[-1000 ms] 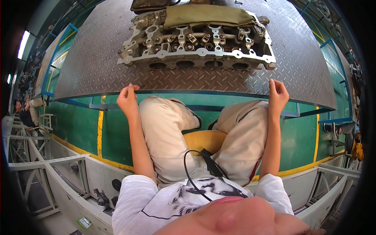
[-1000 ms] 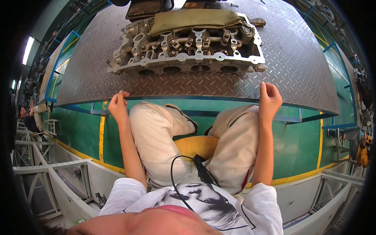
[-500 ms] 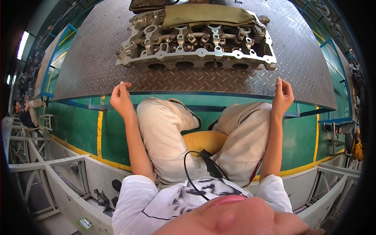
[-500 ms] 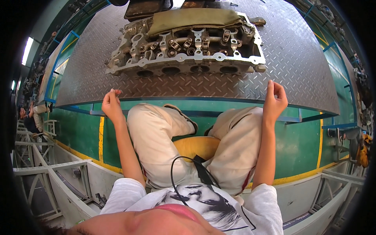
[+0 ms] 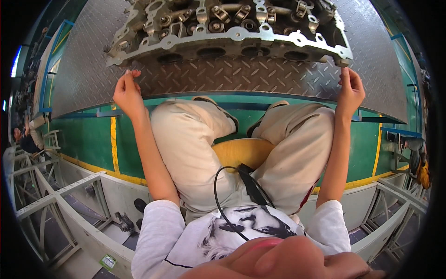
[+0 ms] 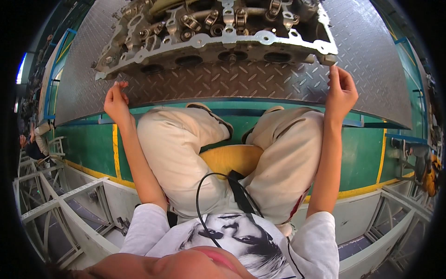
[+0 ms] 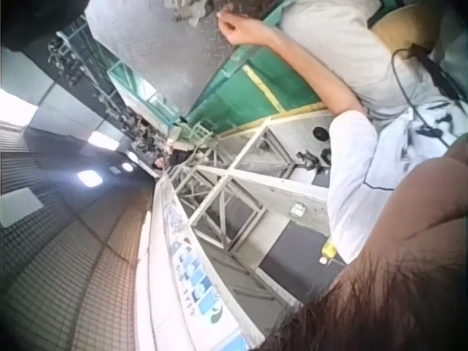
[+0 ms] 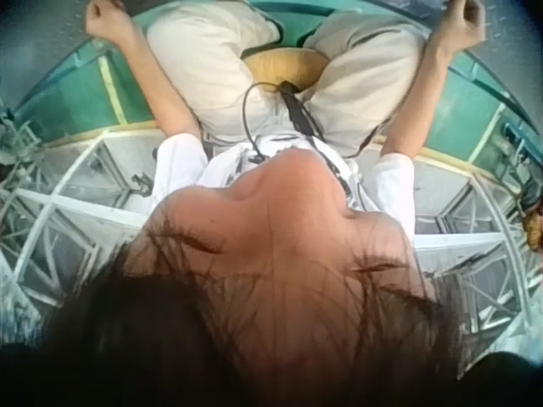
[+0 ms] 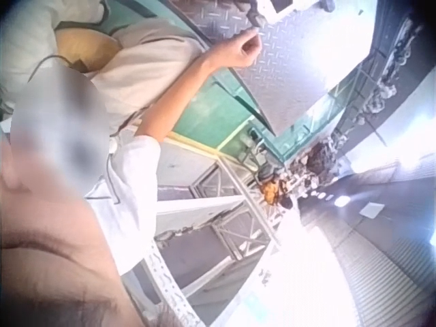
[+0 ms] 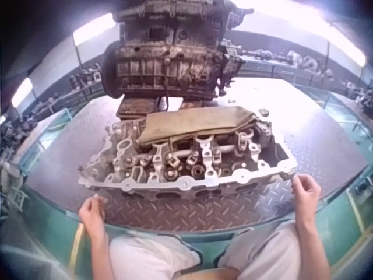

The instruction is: The person holds and aligns a small metallic component onto the edge of a cylinder head, then removes it and places it on their lap. They subsequently pick up a small dark object and handle it between their fingers while looking down.

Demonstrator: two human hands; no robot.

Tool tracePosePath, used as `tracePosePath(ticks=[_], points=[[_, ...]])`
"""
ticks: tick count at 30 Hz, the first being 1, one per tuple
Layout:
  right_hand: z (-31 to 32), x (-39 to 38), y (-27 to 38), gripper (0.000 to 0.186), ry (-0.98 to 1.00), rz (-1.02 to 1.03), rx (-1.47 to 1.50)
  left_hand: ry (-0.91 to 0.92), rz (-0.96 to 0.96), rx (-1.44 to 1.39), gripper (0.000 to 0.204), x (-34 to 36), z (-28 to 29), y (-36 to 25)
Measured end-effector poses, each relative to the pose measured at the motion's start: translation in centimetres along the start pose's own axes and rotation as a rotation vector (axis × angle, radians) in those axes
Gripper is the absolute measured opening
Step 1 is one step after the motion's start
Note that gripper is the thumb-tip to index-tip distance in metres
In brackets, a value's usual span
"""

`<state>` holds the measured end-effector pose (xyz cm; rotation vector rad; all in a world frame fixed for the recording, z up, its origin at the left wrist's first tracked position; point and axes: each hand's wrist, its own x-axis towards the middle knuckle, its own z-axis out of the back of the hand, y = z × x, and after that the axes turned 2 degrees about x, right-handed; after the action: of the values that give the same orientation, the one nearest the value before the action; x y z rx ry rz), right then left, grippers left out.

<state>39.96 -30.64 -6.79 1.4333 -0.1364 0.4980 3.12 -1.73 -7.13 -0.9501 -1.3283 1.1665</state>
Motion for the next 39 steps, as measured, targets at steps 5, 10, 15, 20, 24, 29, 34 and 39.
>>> tracePosePath(ticks=[5, 10, 15, 20, 24, 29, 34, 39], points=[[0.0, 0.7, -0.2, 0.019, 0.025, 0.048, -0.073, -0.008, -0.108, 0.115, 0.022, 1.5, 0.0, 1.1], [-0.3, 1.0, -0.6, 0.019, 0.029, 0.035, -0.081, -0.015, -0.186, 0.340, 0.021, 2.0, -0.7, 0.7], [-0.5, 1.3, -0.7, 0.019, 0.024, 0.067, -0.086, -0.073, -0.228, 0.376, 0.021, 2.8, -1.2, 1.1], [-0.8, 1.1, -0.2, 0.018, -0.024, 0.093, -0.052, -0.099, -0.257, 0.341, 0.021, 1.9, -1.3, 0.3], [-0.8, 0.9, 0.0, 0.018, -0.046, 0.110, -0.070, -0.153, -0.285, 0.282, 0.022, 1.4, -0.7, 0.9], [-1.1, 0.9, -0.3, 0.016, -0.004, 0.069, -0.046, -0.167, -0.297, 0.212, 0.024, 0.9, -0.7, 0.3], [-0.5, 0.9, -0.6, 0.017, 0.036, 0.028, -0.099, -0.139, -0.336, 0.294, 0.024, 0.1, -0.4, 0.0], [-0.1, 0.4, -0.3, 0.016, 0.090, 0.014, -0.069, -0.107, -0.298, 0.375, 0.023, -0.2, 0.0, 0.5]])
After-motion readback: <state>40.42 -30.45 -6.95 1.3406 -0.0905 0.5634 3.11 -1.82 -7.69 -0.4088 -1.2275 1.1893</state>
